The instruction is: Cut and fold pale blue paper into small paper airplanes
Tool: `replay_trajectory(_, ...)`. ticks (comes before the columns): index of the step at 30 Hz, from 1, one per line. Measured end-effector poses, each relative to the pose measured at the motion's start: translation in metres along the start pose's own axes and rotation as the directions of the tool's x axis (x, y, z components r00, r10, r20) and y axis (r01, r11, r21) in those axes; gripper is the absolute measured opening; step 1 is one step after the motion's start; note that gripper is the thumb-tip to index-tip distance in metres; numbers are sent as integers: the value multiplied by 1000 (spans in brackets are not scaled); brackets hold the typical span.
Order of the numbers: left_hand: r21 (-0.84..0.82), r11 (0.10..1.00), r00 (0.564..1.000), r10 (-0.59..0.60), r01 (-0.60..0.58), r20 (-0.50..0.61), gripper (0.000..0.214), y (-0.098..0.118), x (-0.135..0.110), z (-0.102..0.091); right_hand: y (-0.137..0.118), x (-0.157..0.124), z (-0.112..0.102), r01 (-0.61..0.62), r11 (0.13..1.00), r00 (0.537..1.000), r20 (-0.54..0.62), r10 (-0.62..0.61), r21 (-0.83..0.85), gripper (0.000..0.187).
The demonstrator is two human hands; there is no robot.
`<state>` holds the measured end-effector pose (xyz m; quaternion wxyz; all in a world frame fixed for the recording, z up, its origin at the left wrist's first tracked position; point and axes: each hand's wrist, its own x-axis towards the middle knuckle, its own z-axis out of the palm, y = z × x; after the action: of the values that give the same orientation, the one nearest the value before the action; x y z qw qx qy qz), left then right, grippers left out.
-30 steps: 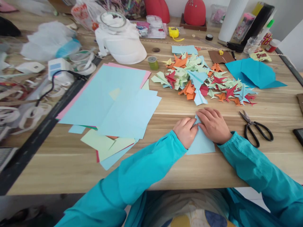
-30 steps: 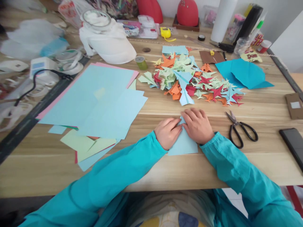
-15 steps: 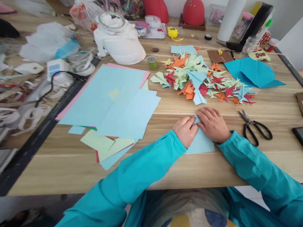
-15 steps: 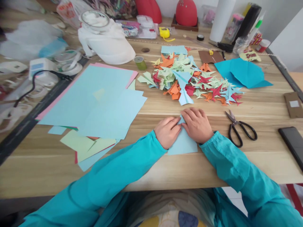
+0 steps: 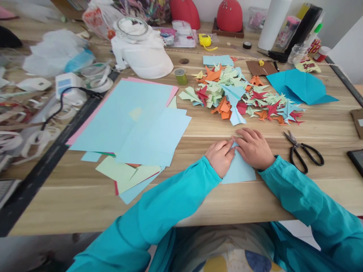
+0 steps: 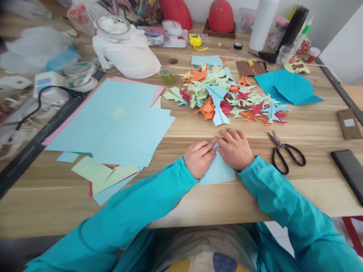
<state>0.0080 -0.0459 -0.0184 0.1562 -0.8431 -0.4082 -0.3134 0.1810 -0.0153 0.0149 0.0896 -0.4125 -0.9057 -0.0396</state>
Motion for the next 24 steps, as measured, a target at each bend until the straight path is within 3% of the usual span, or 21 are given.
replay_trajectory(17,-126,992,997,-15,24,71,30,-9,-7,4,-4,-1,3,-12,999,1000,-14,11,-39,38)
replay_trajectory(24,-101,995,999,-16,21,49,23,-7,-4,2,-7,-1,2,-26,999,1000,-14,26,-45,37)
